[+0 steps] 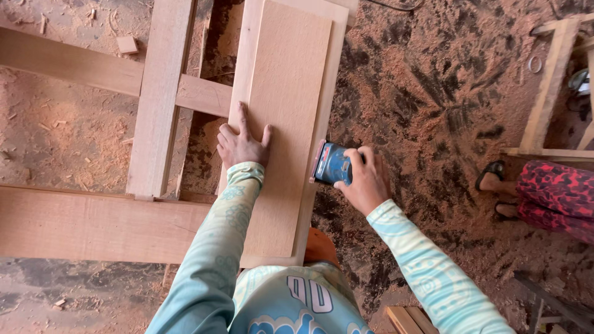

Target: The person uses a handheld electric sander to smooth the surface of a wooden plank resting on a workbench. They move the sander back and forth along the length of the wood, generating sawdust.

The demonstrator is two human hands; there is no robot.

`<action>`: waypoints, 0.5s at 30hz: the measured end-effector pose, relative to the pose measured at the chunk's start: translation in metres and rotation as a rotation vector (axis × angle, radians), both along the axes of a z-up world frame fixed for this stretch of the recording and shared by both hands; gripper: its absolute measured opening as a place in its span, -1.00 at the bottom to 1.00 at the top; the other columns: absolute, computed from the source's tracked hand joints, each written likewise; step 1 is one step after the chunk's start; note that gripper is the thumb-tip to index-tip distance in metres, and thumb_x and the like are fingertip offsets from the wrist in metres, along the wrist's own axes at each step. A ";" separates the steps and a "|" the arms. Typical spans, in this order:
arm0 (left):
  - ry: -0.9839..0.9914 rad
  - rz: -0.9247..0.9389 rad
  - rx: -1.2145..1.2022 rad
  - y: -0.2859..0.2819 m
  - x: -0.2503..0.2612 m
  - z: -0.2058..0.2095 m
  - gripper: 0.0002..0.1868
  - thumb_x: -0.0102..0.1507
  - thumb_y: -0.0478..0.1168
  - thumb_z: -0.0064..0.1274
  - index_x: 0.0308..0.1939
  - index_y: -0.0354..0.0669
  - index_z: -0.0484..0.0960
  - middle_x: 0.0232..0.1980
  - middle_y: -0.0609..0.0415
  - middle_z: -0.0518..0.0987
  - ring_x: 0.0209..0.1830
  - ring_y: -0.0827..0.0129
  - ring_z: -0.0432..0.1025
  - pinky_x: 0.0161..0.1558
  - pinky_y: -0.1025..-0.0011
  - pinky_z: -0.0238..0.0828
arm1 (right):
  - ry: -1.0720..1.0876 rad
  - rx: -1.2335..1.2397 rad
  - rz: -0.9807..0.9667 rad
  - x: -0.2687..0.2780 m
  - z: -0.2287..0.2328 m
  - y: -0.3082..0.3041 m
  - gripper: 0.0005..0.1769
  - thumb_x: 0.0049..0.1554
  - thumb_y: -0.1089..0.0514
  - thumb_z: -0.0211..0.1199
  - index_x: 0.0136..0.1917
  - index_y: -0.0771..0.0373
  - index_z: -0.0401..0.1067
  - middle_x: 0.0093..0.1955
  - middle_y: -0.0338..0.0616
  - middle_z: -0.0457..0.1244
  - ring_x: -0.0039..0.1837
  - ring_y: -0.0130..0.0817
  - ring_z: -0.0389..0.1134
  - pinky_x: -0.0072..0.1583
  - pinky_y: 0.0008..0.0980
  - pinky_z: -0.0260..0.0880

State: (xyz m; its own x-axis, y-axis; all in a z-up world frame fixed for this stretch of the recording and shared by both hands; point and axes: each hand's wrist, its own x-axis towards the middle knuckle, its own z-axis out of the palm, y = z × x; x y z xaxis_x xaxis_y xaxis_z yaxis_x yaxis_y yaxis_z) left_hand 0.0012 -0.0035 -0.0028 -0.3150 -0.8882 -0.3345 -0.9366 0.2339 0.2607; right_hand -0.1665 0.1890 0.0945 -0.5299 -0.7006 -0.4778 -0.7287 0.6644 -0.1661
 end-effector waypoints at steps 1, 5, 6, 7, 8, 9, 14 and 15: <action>-0.005 0.001 0.005 -0.001 -0.001 0.001 -0.04 0.23 0.45 -0.09 0.58 0.25 -0.04 0.12 -0.25 0.33 0.05 -0.02 0.29 0.05 0.07 0.26 | 0.020 -0.010 0.021 -0.004 -0.002 -0.005 -0.17 -0.25 0.05 0.61 0.22 0.07 0.24 0.25 -0.03 0.11 0.24 0.01 0.20 0.24 0.10 0.29; -0.003 -0.001 -0.013 0.000 -0.002 0.003 -0.04 0.22 0.45 -0.09 0.58 0.27 -0.03 0.13 -0.25 0.33 0.05 0.00 0.29 0.06 0.07 0.26 | 0.051 -0.055 0.067 -0.023 -0.004 -0.027 -0.16 -0.27 0.03 0.62 0.21 0.06 0.26 0.22 -0.05 0.13 0.25 0.01 0.21 0.28 0.12 0.26; -0.004 0.001 -0.019 -0.001 -0.002 0.003 -0.04 0.22 0.45 -0.08 0.58 0.27 -0.02 0.14 -0.25 0.33 0.05 0.00 0.29 0.05 0.07 0.26 | 0.050 -0.042 0.059 -0.028 -0.005 -0.035 -0.16 -0.27 0.03 0.62 0.21 0.06 0.26 0.24 -0.05 0.13 0.26 0.02 0.21 0.27 0.10 0.27; -0.005 0.003 -0.025 -0.001 -0.003 0.003 -0.04 0.21 0.45 -0.07 0.58 0.27 -0.02 0.14 -0.24 0.33 0.05 0.00 0.29 0.05 0.08 0.26 | 0.048 -0.028 0.051 -0.033 -0.005 -0.043 -0.16 -0.27 0.04 0.62 0.20 0.05 0.26 0.25 -0.04 0.12 0.28 0.03 0.20 0.25 0.09 0.28; -0.008 0.005 -0.028 0.000 -0.002 0.002 -0.04 0.20 0.45 -0.06 0.57 0.28 -0.02 0.14 -0.24 0.33 0.05 0.00 0.29 0.04 0.08 0.26 | 0.058 -0.021 0.059 -0.038 -0.006 -0.050 -0.16 -0.27 0.04 0.63 0.20 0.05 0.26 0.24 -0.05 0.13 0.26 0.02 0.21 0.26 0.10 0.26; -0.005 0.004 -0.030 0.001 -0.002 0.002 -0.04 0.20 0.44 -0.05 0.57 0.28 -0.01 0.14 -0.24 0.33 0.05 0.00 0.29 0.04 0.08 0.26 | 0.068 -0.014 0.067 -0.044 -0.007 -0.058 -0.16 -0.27 0.03 0.63 0.20 0.04 0.26 0.23 -0.05 0.14 0.25 0.02 0.21 0.28 0.12 0.24; 0.016 0.018 -0.035 0.001 -0.002 0.001 -0.03 0.19 0.43 -0.02 0.57 0.28 0.00 0.13 -0.22 0.34 0.05 0.01 0.29 0.05 0.09 0.26 | 0.077 0.012 0.084 -0.078 -0.009 -0.101 -0.19 -0.25 0.04 0.63 0.19 0.05 0.26 0.23 -0.05 0.15 0.27 0.03 0.22 0.29 0.08 0.28; 0.020 0.015 -0.032 0.001 -0.002 0.001 -0.03 0.19 0.42 -0.01 0.58 0.28 0.00 0.12 -0.22 0.34 0.04 0.01 0.29 0.05 0.09 0.25 | 0.087 0.006 0.092 -0.086 -0.009 -0.110 -0.19 -0.25 0.04 0.63 0.19 0.04 0.26 0.22 -0.05 0.16 0.27 0.04 0.21 0.29 0.09 0.26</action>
State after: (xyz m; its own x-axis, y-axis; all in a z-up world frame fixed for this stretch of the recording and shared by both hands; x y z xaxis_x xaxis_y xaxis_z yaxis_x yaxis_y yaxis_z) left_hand -0.0011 -0.0026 -0.0018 -0.3075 -0.9033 -0.2992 -0.9349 0.2281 0.2720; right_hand -0.2527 0.0794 0.0855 -0.5031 -0.7456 -0.4371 -0.7981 0.5948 -0.0962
